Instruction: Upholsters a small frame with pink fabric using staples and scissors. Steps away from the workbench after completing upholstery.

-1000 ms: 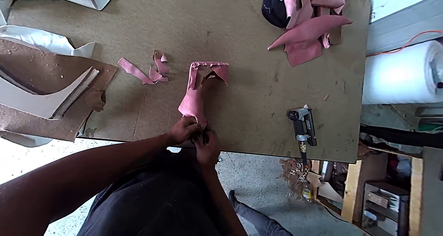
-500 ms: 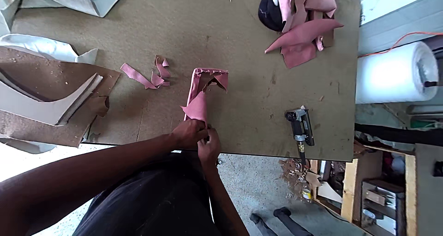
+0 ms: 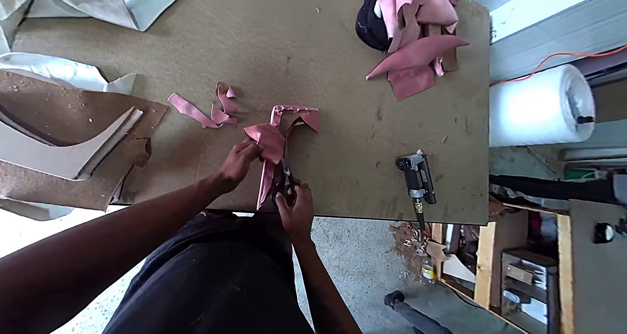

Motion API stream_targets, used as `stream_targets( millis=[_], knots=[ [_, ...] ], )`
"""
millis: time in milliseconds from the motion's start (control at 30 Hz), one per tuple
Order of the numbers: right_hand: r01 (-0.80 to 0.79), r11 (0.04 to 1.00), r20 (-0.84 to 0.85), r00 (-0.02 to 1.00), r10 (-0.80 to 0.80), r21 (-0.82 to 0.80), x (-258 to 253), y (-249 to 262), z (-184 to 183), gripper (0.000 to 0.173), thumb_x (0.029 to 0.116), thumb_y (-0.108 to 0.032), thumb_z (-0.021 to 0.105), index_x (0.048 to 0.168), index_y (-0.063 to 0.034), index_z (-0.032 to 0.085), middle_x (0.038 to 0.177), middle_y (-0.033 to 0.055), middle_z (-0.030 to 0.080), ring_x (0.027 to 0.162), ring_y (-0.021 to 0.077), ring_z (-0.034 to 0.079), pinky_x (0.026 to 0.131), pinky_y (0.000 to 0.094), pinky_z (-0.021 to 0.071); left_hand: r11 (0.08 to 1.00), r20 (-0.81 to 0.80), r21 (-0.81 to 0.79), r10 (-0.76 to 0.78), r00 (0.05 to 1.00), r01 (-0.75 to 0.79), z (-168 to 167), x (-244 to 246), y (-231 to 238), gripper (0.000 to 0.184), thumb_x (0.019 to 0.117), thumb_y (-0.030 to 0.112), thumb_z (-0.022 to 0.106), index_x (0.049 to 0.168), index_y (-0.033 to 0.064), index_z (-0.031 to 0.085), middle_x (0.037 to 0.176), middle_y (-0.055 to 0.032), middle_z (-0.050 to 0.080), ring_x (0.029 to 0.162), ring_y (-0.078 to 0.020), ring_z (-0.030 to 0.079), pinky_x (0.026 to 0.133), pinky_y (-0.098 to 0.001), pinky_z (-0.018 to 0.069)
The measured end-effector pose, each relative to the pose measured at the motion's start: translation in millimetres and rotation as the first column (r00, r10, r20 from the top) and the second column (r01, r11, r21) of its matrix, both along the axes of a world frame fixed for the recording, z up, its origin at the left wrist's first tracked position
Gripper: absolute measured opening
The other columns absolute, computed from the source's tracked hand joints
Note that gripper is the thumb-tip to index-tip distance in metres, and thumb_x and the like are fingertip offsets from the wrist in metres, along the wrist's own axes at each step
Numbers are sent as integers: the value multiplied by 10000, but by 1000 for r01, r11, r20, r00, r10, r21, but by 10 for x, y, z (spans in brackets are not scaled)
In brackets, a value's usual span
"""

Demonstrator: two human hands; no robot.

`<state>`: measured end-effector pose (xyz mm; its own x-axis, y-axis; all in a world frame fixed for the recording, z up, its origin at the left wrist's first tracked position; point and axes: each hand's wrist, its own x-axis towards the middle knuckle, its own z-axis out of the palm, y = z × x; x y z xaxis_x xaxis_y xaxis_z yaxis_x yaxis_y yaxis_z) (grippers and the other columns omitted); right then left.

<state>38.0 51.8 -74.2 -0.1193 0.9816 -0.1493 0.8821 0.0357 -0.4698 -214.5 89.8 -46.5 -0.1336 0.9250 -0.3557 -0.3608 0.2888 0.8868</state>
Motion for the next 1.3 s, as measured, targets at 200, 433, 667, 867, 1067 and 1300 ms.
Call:
stream_targets(
  millis=[200,433,667,867,1067,1300],
  knots=[
    [47,997,61,997,-51,62,-36,-5,-33,613,828,-682,682,1125,-147,709,1133,77,629,1017,240,645,783,489,583,989,-12,-109,-102,995,100,4,105,-399,361,1080,190,430,894,39,700,840,-59,715,793,-145,656,785,-323,552],
    [22,998,83,996,-27,57,-276,315,-21,697,752,-817,666,1072,-198,680,1074,46,585,986,236,613,730,480,562,936,-334,-153,-352,874,318,125,12,-342,404,1055,310,436,770,183,692,744,37,679,723,-134,631,666,-424,494],
    [-128,991,148,982,121,42,-386,499,41,481,900,-648,620,1019,-191,716,1046,50,651,980,251,653,771,523,564,924,-409,-160,-382,828,347,204,-97,-372,416,1069,280,427,741,165,655,645,17,586,602,-154,560,552,-400,447],
    [-137,990,85,987,139,-25,-347,548,121,405,913,-510,660,1193,-225,727,1218,29,702,1112,236,680,882,556,587,849,-456,-114,-507,731,517,337,-125,-665,338,1015,324,510,783,157,690,830,35,668,762,-101,642,724,-373,565],
    [132,990,-94,987,-127,47,320,515,152,487,910,-455,710,1136,-24,723,1173,182,643,1099,313,630,937,521,552,940,-703,-320,-322,635,123,409,-1065,-619,275,991,393,641,838,185,734,722,3,687,664,-190,663,645,-512,562],
    [309,951,206,929,-306,17,1484,711,-24,434,1008,-487,589,999,-93,772,978,163,701,952,342,674,846,594,538,998,-978,55,54,202,1,518,-1107,225,476,841,447,739,1242,198,682,1263,-84,637,1217,-314,577,992,-549,501]
  ],
)
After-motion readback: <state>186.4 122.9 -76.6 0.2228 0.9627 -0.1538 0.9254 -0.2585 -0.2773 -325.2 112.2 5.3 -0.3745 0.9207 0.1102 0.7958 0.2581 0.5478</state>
